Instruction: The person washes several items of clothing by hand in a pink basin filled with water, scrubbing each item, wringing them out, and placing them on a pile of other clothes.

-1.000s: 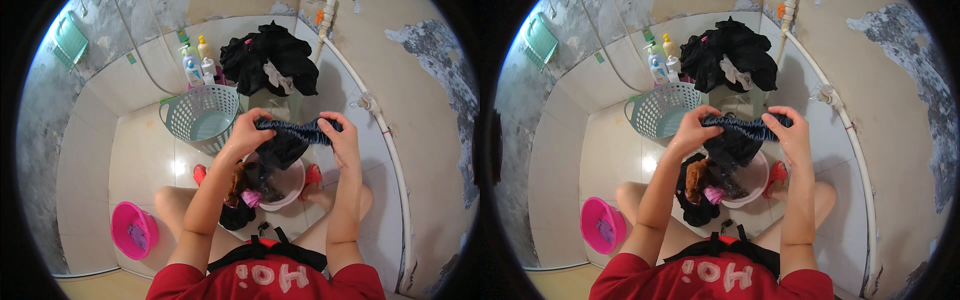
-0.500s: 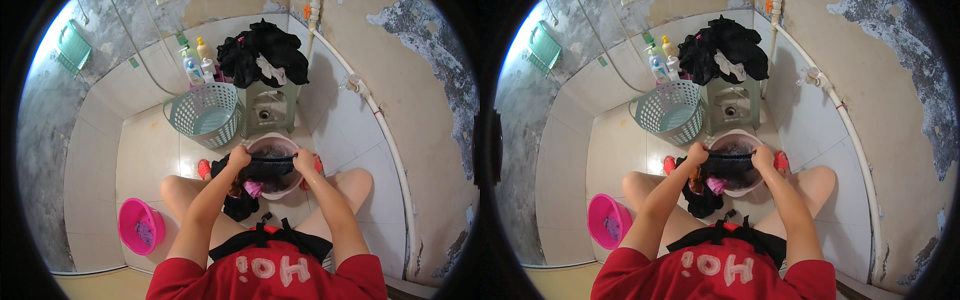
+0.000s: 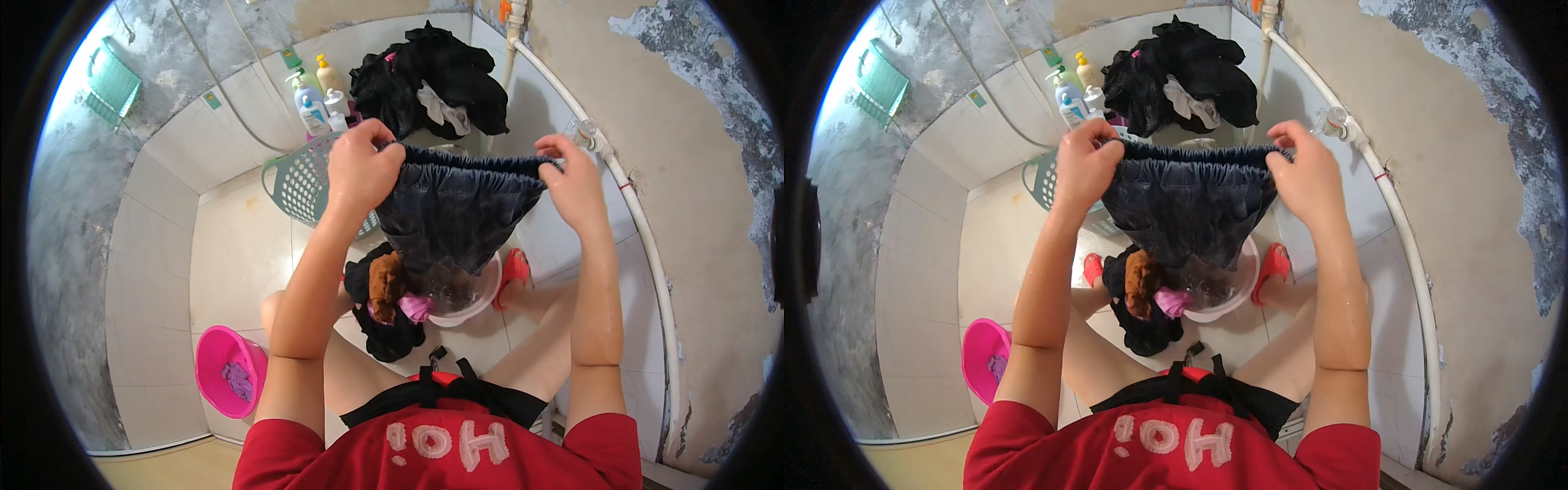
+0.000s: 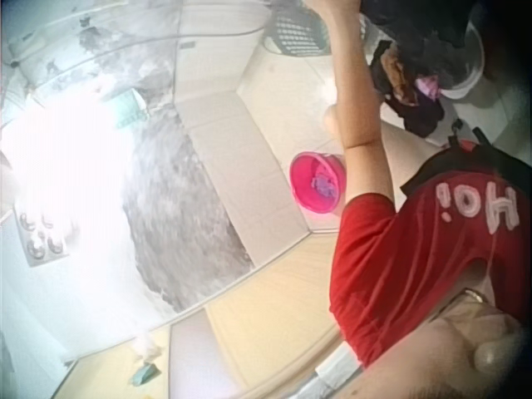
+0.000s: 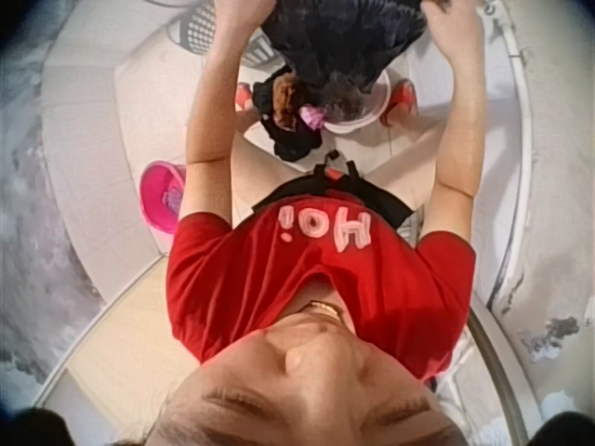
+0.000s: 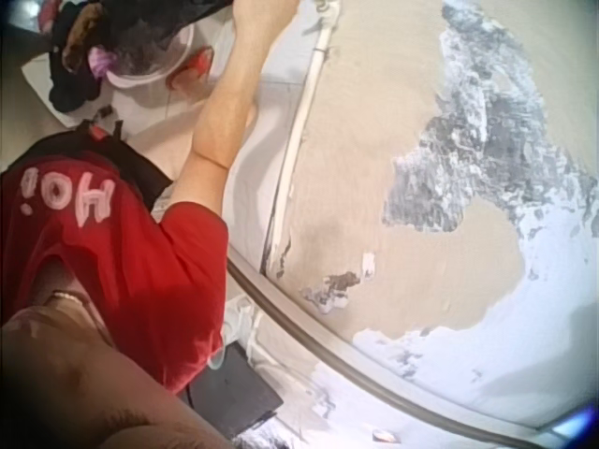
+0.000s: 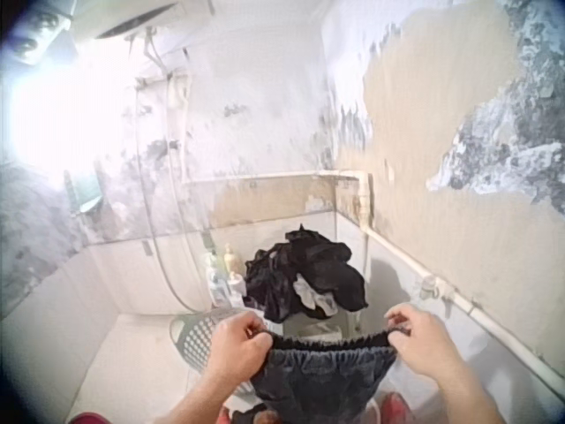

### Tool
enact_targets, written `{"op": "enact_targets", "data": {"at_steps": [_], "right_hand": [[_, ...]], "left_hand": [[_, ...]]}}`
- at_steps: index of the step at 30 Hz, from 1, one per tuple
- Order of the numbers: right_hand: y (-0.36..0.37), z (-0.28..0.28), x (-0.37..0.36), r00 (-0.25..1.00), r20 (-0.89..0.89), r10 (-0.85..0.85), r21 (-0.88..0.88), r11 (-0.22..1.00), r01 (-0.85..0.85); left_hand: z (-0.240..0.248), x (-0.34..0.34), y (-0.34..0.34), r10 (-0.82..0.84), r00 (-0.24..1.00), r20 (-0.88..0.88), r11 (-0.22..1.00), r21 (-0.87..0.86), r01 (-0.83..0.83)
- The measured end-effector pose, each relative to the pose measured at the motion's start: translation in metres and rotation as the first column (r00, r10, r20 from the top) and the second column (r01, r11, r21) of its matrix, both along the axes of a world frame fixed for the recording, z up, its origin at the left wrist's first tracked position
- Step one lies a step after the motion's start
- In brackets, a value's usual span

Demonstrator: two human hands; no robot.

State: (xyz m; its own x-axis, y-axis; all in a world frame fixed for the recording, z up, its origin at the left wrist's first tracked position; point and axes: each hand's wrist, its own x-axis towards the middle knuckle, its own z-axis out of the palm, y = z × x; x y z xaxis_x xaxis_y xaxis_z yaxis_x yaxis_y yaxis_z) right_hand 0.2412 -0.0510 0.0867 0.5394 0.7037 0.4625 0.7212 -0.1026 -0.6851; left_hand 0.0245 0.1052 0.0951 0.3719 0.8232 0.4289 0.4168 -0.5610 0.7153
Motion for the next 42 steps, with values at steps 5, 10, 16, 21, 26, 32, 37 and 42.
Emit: {"op": "enact_targets", "data": {"at_steps": [5,10,16,21,26,32,37,42], "right_hand": [[0.042,-0.147,0.031,0.991,-0.053,0.121,-0.64,0.758,-0.127],[0.059,-0.337,0.004,0.989,0.01,0.146,-0.865,0.498,-0.065],[0.035,-0.439,-0.071,0.994,-0.042,0.097,-0.847,0.525,-0.087],[0.043,-0.487,-0.078,0.998,-0.048,0.047,-0.884,0.463,-0.064],[0.07,-0.522,-0.057,0.986,-0.059,0.159,-0.988,0.129,-0.08],[0.091,-0.499,-0.038,0.941,-0.008,0.339,-0.985,0.16,-0.066],[0.063,-0.505,-0.045,0.988,-0.024,0.151,-0.91,0.405,-0.084],[0.058,-0.46,-0.082,0.871,-0.322,-0.371,-0.685,0.726,0.056]], "left_hand": [[-0.153,0.02,0.033,-0.102,0.919,-0.382,0.964,-0.265,-0.003],[-0.344,0.025,0.008,-0.185,0.728,-0.66,0.931,-0.356,-0.086],[-0.438,0.026,-0.033,-0.447,0.28,-0.85,0.89,-0.454,0.041],[-0.484,0.04,-0.032,-0.44,0.321,-0.839,0.879,-0.475,-0.037],[-0.547,0.052,-0.034,-0.554,0.41,-0.725,0.749,-0.649,-0.136],[-0.562,0.05,-0.033,-0.474,0.429,-0.769,0.786,-0.589,-0.187],[-0.49,0.044,-0.04,-0.18,0.696,-0.695,0.951,-0.304,-0.057],[-0.431,0.055,-0.053,0.104,0.85,-0.516,0.627,-0.629,-0.459]]}}
